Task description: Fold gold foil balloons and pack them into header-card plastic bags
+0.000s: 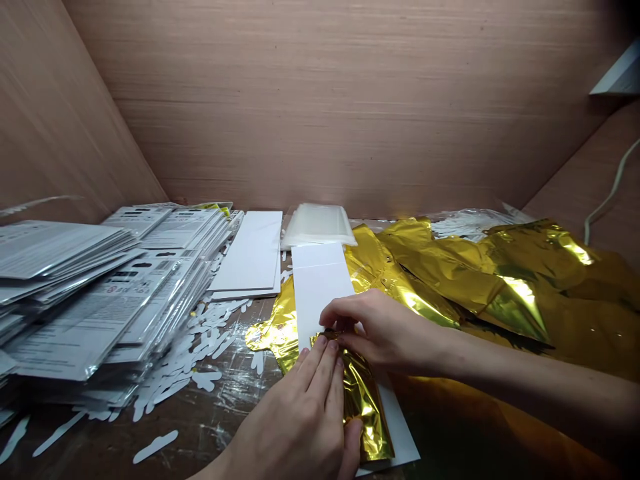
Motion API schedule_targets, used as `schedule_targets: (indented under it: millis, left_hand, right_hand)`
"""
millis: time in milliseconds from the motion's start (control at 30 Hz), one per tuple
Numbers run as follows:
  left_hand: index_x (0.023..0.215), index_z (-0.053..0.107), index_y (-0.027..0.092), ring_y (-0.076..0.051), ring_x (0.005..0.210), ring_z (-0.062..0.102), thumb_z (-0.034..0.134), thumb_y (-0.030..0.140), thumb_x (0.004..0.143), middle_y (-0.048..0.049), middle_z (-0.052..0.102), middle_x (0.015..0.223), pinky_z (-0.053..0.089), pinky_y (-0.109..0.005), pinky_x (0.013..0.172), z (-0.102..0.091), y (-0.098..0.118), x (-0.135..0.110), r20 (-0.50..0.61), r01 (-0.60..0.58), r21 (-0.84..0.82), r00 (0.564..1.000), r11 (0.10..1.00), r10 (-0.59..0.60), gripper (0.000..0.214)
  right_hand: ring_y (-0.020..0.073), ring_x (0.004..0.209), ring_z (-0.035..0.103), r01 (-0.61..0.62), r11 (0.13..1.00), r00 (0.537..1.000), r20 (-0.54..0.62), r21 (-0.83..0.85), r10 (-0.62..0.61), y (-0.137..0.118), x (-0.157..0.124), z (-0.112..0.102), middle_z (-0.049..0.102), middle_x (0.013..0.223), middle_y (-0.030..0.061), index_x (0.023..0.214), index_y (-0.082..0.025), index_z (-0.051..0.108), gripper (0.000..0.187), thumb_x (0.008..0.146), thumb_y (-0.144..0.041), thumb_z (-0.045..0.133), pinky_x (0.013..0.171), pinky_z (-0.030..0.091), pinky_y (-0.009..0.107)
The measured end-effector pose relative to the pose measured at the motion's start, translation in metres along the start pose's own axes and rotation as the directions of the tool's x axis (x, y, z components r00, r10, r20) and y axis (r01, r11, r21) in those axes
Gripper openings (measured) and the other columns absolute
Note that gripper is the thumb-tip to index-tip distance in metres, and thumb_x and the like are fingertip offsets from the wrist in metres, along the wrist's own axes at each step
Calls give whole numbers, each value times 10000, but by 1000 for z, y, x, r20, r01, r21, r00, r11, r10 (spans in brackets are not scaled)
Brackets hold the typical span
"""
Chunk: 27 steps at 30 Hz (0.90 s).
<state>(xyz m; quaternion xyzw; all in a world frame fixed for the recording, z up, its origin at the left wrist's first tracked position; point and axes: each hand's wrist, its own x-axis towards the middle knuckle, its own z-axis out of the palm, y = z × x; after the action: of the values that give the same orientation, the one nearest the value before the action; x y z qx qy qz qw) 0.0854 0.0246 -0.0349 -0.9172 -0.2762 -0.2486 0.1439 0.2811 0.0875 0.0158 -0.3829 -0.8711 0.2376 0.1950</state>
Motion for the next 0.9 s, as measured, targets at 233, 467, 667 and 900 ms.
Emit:
schedule_targets:
  millis: [233,467,667,900]
  left_hand:
    - [1260,685,-25,-337,1300,617,510,356,977,-246,648,1358,496,-379,1111,4,4,-5,-3,35,-2,999,999,-35,506]
    - [1396,585,-15,-409,1315,586,432,553,1015,-314,583,1396,523,-481,1058,-4,-3,-4,201,-23,-8,979,1000,24,701]
    - [1412,572,-8,-434,1325,569,396,619,1014,-335,555,1412,509,-515,1053,-5,-6,-3,262,-49,-35,963,998,57,763]
    - [1419,577,32,-432,1327,571,442,575,1007,-327,565,1414,488,-510,1064,-2,-4,-4,270,-21,-78,962,997,42,694]
  right_hand:
    - [180,742,613,-44,997,997,67,-67,48,-3,5,4,709,835,47,1109,-146,574,249,883,-46,540,674,429,275]
    - [210,814,557,5,974,991,128,-224,25,5,2,6,654,956,103,1159,-159,489,255,920,-102,557,707,410,302]
    - [231,833,548,101,919,991,117,-381,-61,2,-5,5,639,927,92,1144,-165,533,194,956,-120,519,734,413,333]
    - [273,976,635,-374,918,912,-233,-134,337,18,-15,-3,653,1140,140,1286,-165,520,366,951,-290,594,828,505,409]
